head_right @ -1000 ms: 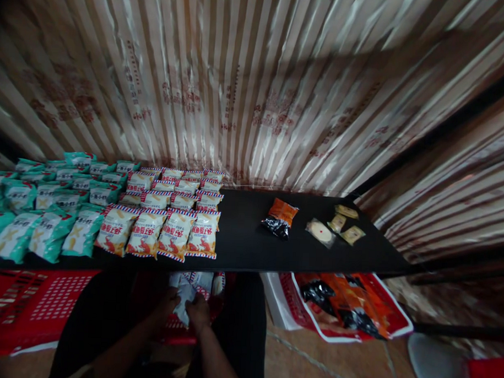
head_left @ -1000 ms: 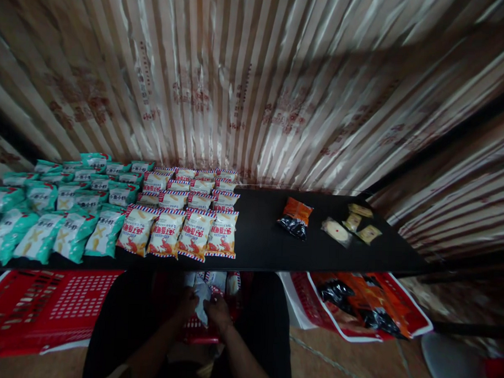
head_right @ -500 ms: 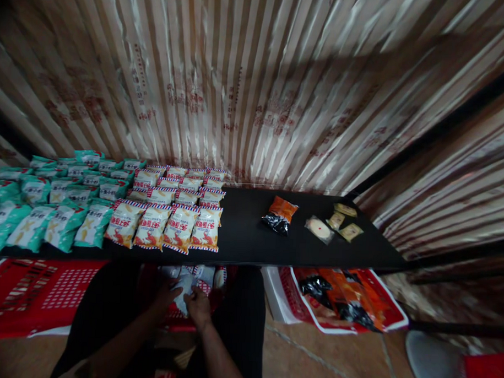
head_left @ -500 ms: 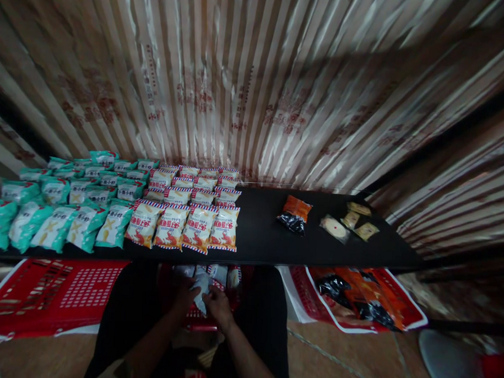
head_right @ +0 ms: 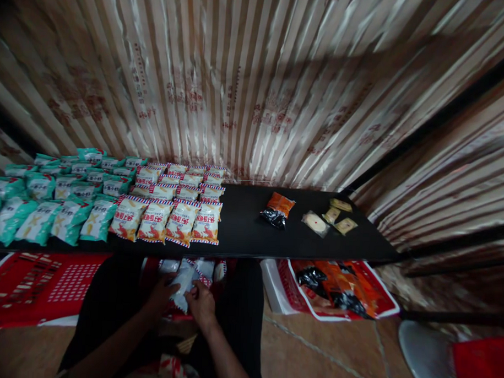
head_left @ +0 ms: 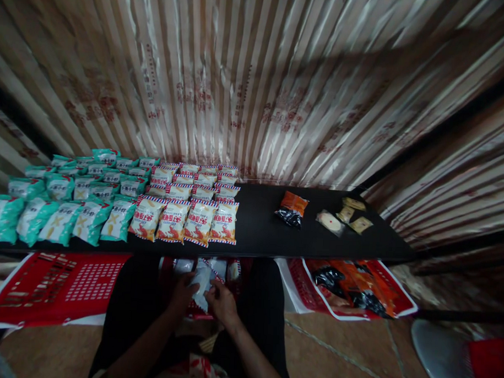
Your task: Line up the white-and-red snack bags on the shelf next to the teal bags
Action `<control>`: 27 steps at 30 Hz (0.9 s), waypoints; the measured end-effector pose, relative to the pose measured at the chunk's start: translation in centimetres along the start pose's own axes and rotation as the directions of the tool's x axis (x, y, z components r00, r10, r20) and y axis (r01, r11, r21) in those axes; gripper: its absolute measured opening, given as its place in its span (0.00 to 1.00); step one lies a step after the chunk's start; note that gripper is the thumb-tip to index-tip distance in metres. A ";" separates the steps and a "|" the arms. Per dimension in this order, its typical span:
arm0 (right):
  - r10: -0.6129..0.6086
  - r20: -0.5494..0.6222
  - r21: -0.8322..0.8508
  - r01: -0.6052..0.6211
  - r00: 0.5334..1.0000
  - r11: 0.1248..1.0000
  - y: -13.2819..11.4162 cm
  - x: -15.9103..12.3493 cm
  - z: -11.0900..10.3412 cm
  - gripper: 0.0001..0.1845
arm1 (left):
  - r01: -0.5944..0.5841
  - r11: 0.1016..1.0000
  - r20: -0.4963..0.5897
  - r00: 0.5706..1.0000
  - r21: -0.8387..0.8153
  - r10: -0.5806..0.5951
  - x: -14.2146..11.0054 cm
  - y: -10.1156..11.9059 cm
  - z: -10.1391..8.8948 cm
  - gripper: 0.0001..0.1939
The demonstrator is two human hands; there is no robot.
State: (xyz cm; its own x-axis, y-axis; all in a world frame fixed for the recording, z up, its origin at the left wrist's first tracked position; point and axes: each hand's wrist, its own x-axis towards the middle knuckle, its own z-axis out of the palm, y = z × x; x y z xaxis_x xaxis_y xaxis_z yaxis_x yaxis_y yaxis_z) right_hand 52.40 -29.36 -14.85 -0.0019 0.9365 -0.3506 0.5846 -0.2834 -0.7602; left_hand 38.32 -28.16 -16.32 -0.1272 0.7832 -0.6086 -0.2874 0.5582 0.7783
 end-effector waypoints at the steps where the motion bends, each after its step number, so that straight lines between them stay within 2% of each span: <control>1: -0.028 -0.016 -0.013 0.028 0.999 1.000 0.0 -0.2 -0.1 0.18 | -0.011 1.000 -0.006 1.000 -0.005 0.011 -0.2 0.1 -0.1 0.24; 8: -0.168 -0.130 -0.130 0.151 0.977 0.980 -0.6 -1.6 -0.7 0.24 | -0.043 0.998 0.037 0.998 -0.041 0.045 -1.8 1.0 -0.7 0.24; 13: -0.232 -0.155 -0.145 0.210 0.960 0.967 -0.8 -2.3 -1.4 0.30 | 0.003 0.997 0.085 0.996 -0.071 0.003 -2.8 1.6 -1.0 0.27; 20: -0.309 -0.080 -0.147 0.296 0.948 0.944 -0.5 -2.8 -2.2 0.35 | 0.054 0.989 0.157 0.987 -0.138 -0.032 -5.0 3.7 -1.0 0.29; 23: -0.341 -0.055 -0.156 0.330 0.938 0.931 -0.6 -2.9 -2.5 0.35 | 0.085 0.992 0.179 0.982 -0.098 -0.067 -6.0 4.9 -1.1 0.29; 27: -0.429 -0.022 -0.154 0.421 0.903 0.894 -1.0 -3.2 -3.2 0.35 | 0.111 0.993 0.199 0.975 -0.039 -0.101 -6.7 5.8 -1.4 0.30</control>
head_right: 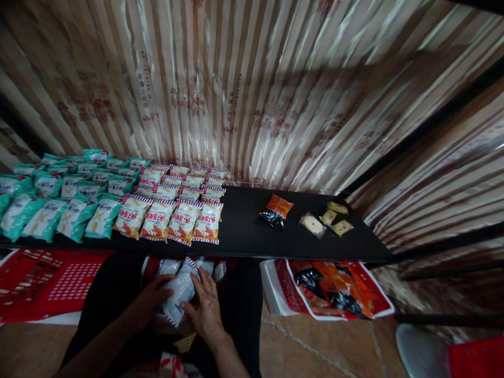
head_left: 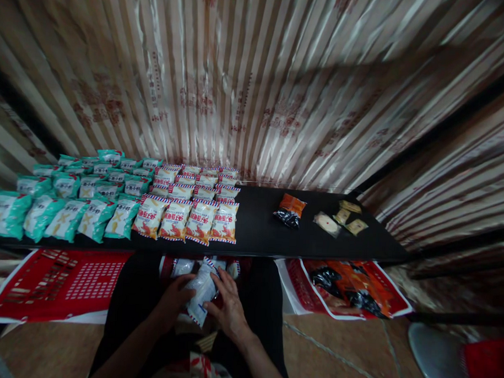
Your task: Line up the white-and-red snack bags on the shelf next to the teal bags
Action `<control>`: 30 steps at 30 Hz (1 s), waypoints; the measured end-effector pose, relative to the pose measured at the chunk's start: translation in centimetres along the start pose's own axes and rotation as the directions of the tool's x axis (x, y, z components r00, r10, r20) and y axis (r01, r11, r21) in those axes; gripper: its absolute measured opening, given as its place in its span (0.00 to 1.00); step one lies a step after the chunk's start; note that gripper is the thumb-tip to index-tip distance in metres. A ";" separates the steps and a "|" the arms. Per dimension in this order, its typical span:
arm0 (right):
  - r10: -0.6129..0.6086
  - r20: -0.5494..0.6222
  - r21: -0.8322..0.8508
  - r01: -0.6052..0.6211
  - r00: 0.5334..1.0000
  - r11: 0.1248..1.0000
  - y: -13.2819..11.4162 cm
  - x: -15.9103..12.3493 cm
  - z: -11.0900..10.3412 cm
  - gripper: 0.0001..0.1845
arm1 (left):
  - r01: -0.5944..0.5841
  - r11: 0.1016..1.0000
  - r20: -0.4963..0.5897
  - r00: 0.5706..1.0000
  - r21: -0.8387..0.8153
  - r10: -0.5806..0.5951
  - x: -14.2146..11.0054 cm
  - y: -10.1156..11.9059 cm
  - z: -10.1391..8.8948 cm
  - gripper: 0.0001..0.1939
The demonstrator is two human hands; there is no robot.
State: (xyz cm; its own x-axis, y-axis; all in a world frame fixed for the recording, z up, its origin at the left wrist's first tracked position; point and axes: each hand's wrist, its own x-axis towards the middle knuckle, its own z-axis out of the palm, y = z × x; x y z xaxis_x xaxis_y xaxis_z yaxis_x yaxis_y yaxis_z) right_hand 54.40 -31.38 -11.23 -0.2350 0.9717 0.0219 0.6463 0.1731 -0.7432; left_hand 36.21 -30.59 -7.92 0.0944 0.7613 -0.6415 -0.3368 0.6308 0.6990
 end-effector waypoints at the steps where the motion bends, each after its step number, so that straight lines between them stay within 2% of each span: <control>1: -0.018 0.009 0.000 0.018 1.000 1.000 -0.2 0.0 -0.3 0.35 | 0.003 1.000 0.012 1.000 0.004 -0.003 -0.1 0.1 0.0 0.31; 11: -0.113 0.121 -0.068 0.122 0.986 0.990 -2.3 -0.2 -3.7 0.32 | 0.045 0.997 0.137 0.989 0.056 -0.052 -0.8 1.5 -0.3 0.34; 20: -0.172 0.163 -0.069 0.185 0.972 0.980 -3.1 -0.1 -5.9 0.29 | 0.102 0.995 0.230 0.968 0.017 -0.103 -1.8 3.3 0.3 0.25; 24: -0.212 0.193 -0.044 0.224 0.958 0.974 -3.3 0.2 -6.8 0.33 | 0.097 0.995 0.275 0.957 0.000 -0.093 -1.7 3.3 0.1 0.22; 27: -0.223 0.220 -0.022 0.234 0.950 0.972 -3.1 0.3 -7.0 0.38 | 0.108 0.993 0.254 0.963 -0.044 -0.093 -1.1 2.9 -0.3 0.19; 30: -0.207 0.209 -0.004 0.213 0.956 0.977 -2.8 0.3 -6.9 0.37 | 0.130 0.988 0.258 0.960 -0.079 -0.106 -0.6 2.6 -0.7 0.18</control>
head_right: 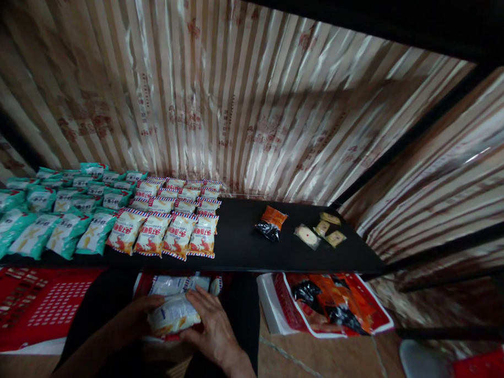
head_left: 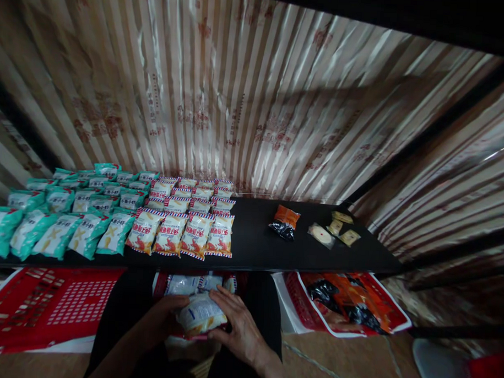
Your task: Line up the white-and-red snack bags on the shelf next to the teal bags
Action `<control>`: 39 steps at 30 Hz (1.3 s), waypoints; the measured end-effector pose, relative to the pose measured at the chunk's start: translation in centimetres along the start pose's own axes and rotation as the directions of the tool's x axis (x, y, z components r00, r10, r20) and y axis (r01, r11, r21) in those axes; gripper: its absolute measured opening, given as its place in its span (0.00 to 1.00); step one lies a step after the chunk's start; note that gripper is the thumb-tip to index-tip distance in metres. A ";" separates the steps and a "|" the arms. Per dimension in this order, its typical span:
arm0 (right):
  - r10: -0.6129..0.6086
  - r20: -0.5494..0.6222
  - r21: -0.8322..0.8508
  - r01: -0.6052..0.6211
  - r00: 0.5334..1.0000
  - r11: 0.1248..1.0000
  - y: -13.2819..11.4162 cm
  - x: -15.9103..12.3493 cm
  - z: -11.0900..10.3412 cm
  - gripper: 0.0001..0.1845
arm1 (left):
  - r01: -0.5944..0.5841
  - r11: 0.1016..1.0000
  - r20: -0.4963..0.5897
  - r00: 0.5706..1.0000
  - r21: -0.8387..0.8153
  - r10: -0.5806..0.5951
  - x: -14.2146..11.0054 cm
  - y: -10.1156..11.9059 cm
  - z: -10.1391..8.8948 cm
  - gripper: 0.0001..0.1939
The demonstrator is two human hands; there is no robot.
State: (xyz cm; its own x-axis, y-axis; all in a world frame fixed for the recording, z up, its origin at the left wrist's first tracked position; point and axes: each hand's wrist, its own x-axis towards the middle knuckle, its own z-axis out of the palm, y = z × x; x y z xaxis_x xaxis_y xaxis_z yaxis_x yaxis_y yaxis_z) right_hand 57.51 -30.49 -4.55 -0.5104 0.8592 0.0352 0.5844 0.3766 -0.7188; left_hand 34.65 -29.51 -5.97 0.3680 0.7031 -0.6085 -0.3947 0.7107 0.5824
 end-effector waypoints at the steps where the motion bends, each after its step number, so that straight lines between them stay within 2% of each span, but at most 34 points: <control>1: 0.009 -0.008 0.010 -0.009 1.000 1.000 0.1 0.0 0.1 0.36 | 0.005 1.000 -0.001 1.000 -0.003 -0.005 0.1 0.0 -0.1 0.18; 8: 0.071 -0.013 0.068 -0.070 0.997 0.995 0.1 0.1 0.3 0.32 | 0.018 1.000 -0.112 0.994 0.023 -0.015 0.1 0.1 -0.1 0.15; 13: 0.116 -0.029 0.099 -0.112 0.993 0.989 -0.1 0.3 0.2 0.28 | 0.028 0.997 -0.005 1.000 0.074 -0.027 0.1 0.1 -0.5 0.24; 16: 0.135 -0.047 0.138 -0.127 0.990 0.982 0.1 0.4 0.2 0.27 | 0.085 0.995 0.054 0.995 0.048 -0.087 0.4 0.1 -0.9 0.30; 21: 0.159 -0.058 0.229 -0.142 0.986 0.963 0.2 0.4 0.1 0.24 | 0.143 0.989 0.121 0.983 -0.022 -0.140 1.1 0.4 -1.4 0.29; 25: 0.198 -0.086 0.334 -0.159 0.976 0.929 0.0 0.6 -0.1 0.23 | 0.172 0.985 0.135 0.976 0.004 -0.171 1.4 0.9 -1.2 0.27; 28: 0.234 -0.077 0.469 -0.172 0.969 0.866 -0.1 0.7 0.0 0.23 | 0.153 0.988 0.110 0.982 0.024 -0.155 1.3 1.7 -0.4 0.26; 33: 0.327 -0.066 0.709 -0.186 0.943 0.680 0.1 1.0 0.7 0.26 | 0.081 0.996 0.119 0.989 0.040 -0.085 0.8 3.4 1.5 0.30; 39: 0.378 -0.045 0.834 -0.174 0.925 0.524 0.3 1.3 1.4 0.25 | -0.026 0.998 0.104 0.994 0.057 0.020 1.4 3.2 2.0 0.30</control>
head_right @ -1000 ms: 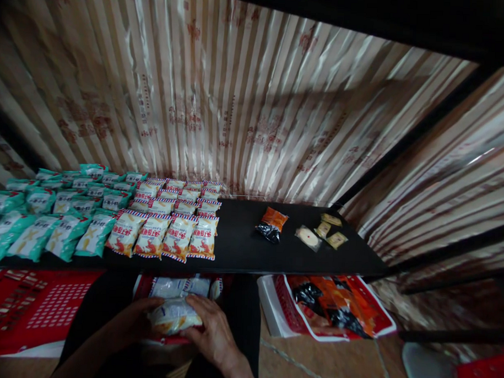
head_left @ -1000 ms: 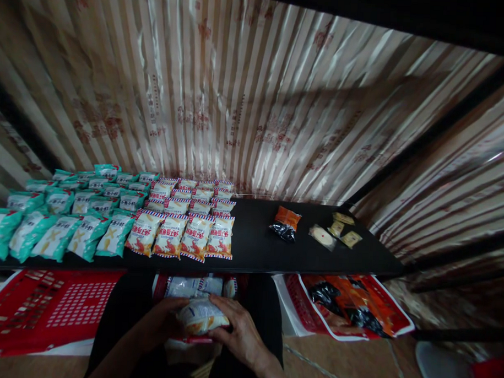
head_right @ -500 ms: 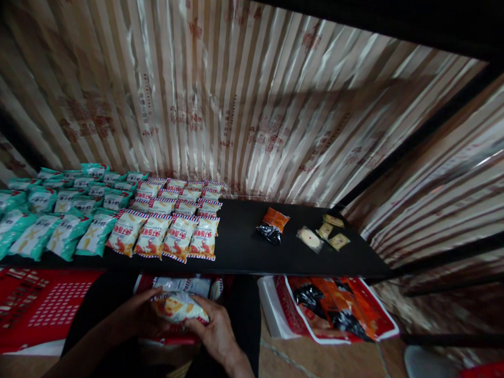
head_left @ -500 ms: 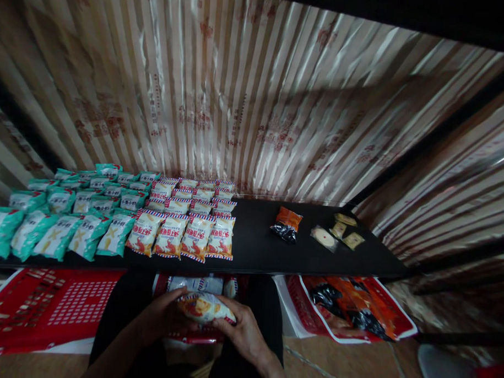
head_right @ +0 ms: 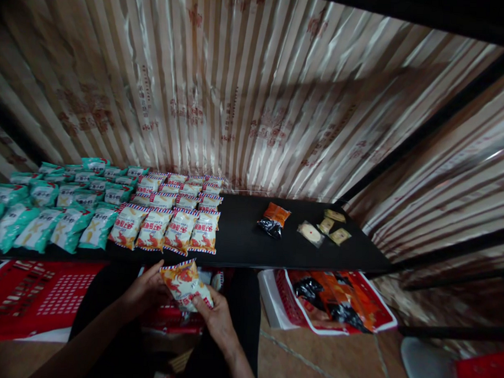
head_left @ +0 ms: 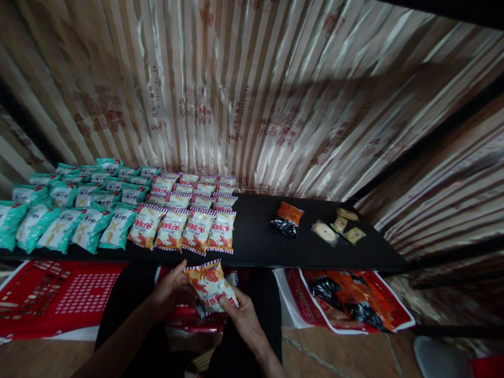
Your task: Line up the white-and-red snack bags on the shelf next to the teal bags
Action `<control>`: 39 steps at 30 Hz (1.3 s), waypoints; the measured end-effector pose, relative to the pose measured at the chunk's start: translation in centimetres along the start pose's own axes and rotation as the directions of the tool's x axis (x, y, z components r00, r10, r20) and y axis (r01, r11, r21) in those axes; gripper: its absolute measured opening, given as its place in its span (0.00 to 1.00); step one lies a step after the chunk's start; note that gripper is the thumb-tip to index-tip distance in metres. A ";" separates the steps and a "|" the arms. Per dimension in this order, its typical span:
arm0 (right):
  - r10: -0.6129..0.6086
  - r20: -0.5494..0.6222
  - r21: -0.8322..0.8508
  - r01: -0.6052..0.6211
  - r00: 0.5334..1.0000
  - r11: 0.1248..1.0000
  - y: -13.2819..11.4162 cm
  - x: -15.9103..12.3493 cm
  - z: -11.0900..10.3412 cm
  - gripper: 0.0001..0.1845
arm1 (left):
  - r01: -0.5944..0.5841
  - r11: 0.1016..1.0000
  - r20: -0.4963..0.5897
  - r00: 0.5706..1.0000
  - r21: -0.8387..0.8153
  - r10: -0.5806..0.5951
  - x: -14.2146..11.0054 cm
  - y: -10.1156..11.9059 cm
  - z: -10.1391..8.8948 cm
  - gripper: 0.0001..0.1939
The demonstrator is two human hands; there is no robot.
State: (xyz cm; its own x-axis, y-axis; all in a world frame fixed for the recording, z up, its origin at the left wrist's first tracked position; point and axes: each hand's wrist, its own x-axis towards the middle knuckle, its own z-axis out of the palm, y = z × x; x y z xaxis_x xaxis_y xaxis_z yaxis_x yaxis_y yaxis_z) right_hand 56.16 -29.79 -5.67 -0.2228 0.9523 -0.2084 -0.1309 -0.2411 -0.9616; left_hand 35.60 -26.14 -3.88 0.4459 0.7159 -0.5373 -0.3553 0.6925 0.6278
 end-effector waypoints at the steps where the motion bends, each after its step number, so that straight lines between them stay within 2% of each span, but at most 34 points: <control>1: 0.013 -0.007 0.027 -0.012 1.000 1.000 0.1 0.0 0.1 0.25 | -0.028 1.000 -0.003 1.000 0.006 0.028 0.2 -0.2 0.0 0.30; 5: 0.075 -0.065 0.137 -0.065 0.995 0.988 0.6 0.0 0.6 0.23 | -0.148 0.989 -0.012 0.989 0.001 0.148 0.8 -0.7 -0.1 0.29; 13: 0.106 -0.139 0.277 -0.065 0.985 0.959 0.7 0.3 1.5 0.21 | -0.261 0.961 0.002 0.965 0.095 0.262 0.8 -1.5 0.8 0.24; 18: 0.109 -0.146 0.371 -0.048 0.983 0.927 0.5 0.3 1.9 0.22 | -0.268 0.960 0.102 0.960 0.075 0.260 1.0 -2.1 1.8 0.26; 23: 0.131 -0.177 0.433 -0.042 0.975 0.900 0.2 0.2 2.2 0.21 | -0.295 0.955 0.051 0.955 0.034 0.293 1.8 -3.0 2.7 0.27; 31: 0.144 -0.238 0.488 -0.010 0.960 0.873 0.2 0.0 2.5 0.22 | -0.297 0.954 0.045 0.954 0.038 0.295 2.5 -3.3 3.7 0.25; 39: 0.172 -0.291 0.519 0.004 0.941 0.855 0.8 -0.3 2.9 0.24 | -0.297 0.950 -0.034 0.953 0.100 0.301 3.3 -3.9 3.6 0.29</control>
State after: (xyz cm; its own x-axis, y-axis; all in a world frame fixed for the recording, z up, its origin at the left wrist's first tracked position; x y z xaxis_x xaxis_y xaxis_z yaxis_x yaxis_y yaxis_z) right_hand 53.26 -30.78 -5.89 0.0490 0.9090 -0.4139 -0.6145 -0.2992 -0.7300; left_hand 41.46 -26.77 -6.07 0.2903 0.8938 -0.3419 -0.3873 0.4365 0.8121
